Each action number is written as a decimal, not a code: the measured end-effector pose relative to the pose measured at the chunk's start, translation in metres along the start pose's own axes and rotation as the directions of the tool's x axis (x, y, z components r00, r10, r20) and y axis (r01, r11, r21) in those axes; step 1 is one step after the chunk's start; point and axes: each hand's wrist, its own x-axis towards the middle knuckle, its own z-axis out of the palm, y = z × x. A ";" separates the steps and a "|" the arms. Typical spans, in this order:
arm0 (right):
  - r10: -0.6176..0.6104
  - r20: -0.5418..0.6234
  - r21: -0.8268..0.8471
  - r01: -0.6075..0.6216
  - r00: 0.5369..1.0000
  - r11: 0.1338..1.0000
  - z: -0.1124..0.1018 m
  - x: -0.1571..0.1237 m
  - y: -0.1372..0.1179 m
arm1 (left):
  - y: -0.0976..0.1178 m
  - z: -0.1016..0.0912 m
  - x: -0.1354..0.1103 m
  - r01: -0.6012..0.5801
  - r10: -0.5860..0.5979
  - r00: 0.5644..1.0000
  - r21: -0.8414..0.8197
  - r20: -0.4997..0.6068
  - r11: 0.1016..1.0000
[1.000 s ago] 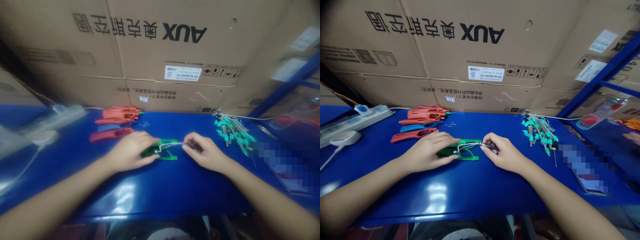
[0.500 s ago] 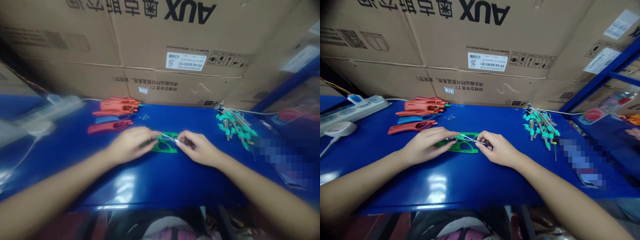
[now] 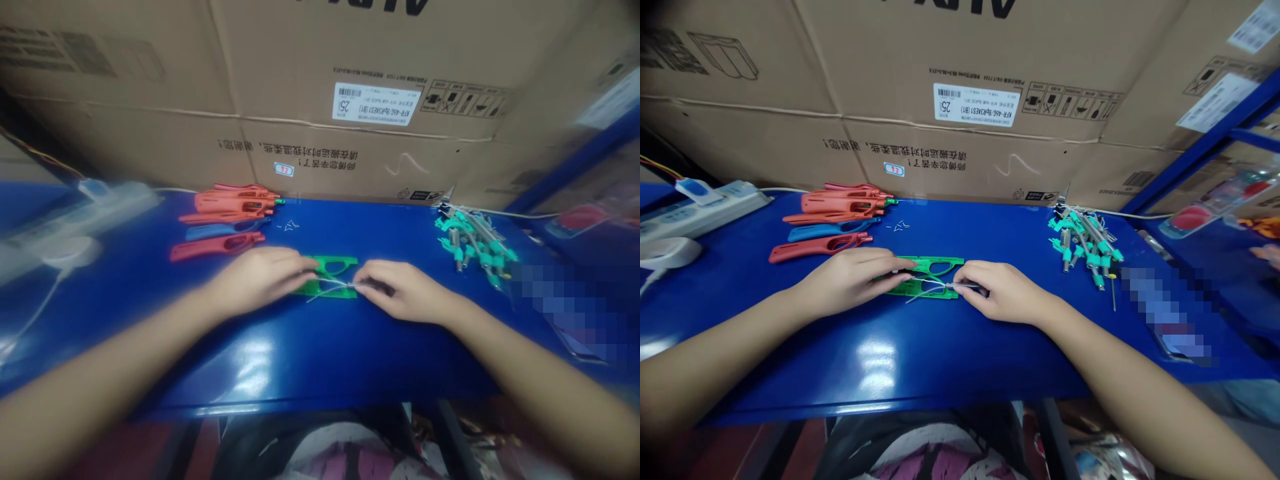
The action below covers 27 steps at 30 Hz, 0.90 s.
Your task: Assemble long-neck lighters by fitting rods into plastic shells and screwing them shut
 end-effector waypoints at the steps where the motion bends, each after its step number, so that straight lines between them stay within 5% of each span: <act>1: 0.003 0.006 0.026 -0.003 1.000 1.000 0.000 0.000 0.000 | 0.000 0.000 0.000 0.003 -0.003 1.000 -0.002 0.009 1.000; 16: 0.093 0.096 0.258 -0.115 0.991 0.959 -0.003 0.001 0.002 | 0.000 0.000 0.000 0.031 -0.031 0.991 -0.001 0.132 1.000; 27: -0.048 0.031 0.081 0.045 0.998 0.996 -0.002 0.000 0.005 | 0.000 0.002 0.000 0.082 -0.070 0.978 -0.053 0.197 0.995</act>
